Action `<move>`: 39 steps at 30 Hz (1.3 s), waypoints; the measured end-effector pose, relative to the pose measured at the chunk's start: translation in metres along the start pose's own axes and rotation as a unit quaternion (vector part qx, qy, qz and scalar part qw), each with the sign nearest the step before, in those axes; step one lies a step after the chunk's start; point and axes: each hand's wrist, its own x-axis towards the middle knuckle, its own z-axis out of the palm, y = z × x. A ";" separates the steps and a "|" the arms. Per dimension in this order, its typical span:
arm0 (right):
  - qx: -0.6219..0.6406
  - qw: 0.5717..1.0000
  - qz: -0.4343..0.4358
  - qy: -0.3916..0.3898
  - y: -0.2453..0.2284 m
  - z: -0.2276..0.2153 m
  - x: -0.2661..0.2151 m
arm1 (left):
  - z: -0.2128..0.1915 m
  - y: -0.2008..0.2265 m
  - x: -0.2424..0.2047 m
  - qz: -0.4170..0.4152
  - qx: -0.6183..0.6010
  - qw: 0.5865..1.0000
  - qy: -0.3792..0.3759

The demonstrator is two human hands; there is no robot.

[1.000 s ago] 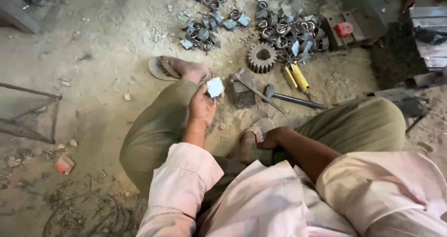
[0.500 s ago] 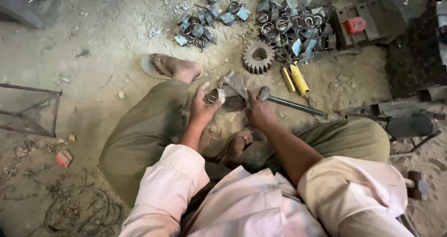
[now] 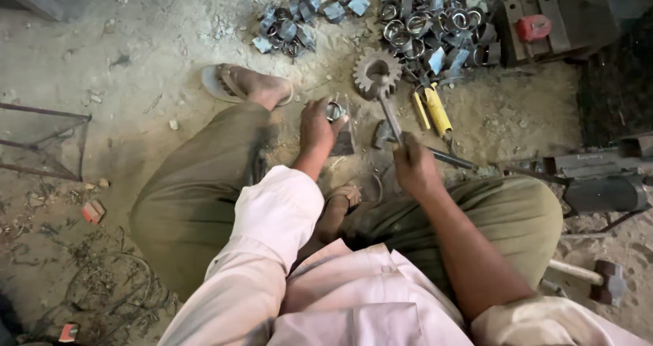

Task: The person sits on the floor and repeatedly hammers small metal rings onto square metal blocks using a hammer. The person picks up a ring, places it on a block, strikes it, and then discards the finished assembly onto a pile on the ground.

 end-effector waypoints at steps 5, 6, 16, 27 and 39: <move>-0.053 0.993 -0.102 0.024 0.005 0.016 -0.007 | -0.007 0.001 -0.002 0.084 0.032 0.996 -0.020; -0.071 0.995 -0.075 -0.002 0.004 0.017 -0.006 | -0.008 -0.004 -0.002 0.119 0.038 0.992 -0.026; -0.094 0.990 0.045 -0.095 -0.031 0.012 0.009 | 0.005 -0.032 -0.002 0.076 0.030 0.994 -0.072; -0.116 0.979 0.088 -0.142 -0.042 0.035 0.018 | -0.023 -0.013 0.004 0.090 -0.016 0.992 -0.091; -0.126 0.977 0.125 -0.120 -0.058 0.032 0.010 | -0.015 -0.024 0.003 0.094 -0.036 0.991 -0.083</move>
